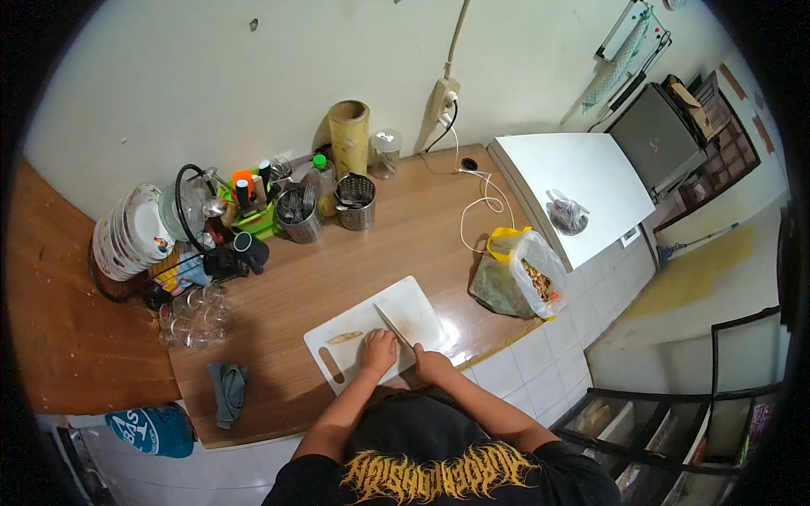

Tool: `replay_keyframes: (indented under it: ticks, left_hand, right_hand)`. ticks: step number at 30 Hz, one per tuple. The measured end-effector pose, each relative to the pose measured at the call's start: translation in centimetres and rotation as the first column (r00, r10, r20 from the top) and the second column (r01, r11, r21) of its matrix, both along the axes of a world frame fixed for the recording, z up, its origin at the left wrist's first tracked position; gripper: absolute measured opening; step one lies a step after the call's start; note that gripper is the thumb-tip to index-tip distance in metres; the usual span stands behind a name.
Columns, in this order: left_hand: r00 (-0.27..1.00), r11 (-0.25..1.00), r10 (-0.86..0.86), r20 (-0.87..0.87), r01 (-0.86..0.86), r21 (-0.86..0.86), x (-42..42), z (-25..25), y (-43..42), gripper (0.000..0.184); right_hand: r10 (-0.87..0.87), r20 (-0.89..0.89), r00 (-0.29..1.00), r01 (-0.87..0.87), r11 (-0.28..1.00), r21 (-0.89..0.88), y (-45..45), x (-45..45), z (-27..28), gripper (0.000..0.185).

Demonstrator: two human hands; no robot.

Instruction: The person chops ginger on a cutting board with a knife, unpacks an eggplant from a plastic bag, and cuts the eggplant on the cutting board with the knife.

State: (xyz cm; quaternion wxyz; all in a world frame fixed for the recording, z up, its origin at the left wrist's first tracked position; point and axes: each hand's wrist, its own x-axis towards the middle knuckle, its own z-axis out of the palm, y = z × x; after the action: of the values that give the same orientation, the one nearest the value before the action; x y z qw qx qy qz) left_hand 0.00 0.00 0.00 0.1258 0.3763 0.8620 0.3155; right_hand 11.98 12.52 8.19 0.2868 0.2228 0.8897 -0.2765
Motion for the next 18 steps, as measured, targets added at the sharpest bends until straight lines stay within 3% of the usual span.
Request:
replay_keyframes:
  ticks: [5, 18]
  left_hand:
    - [0.997, 0.999, -0.023, -0.068, 0.024, 0.026, -0.5, 1.1, -0.4, 0.008]
    - [0.998, 0.998, -0.007, -0.069, 0.011, 0.059, -0.2, -0.2, -0.1, 0.007]
  right_hand:
    - [-0.009, -0.220, 0.975, 0.013, 1.000, 0.017, -1.0, -1.2, -3.9, 0.033]
    - [-0.040, -0.230, 0.972, 0.038, 0.999, -0.012, -1.4, -1.4, -3.9, 0.026]
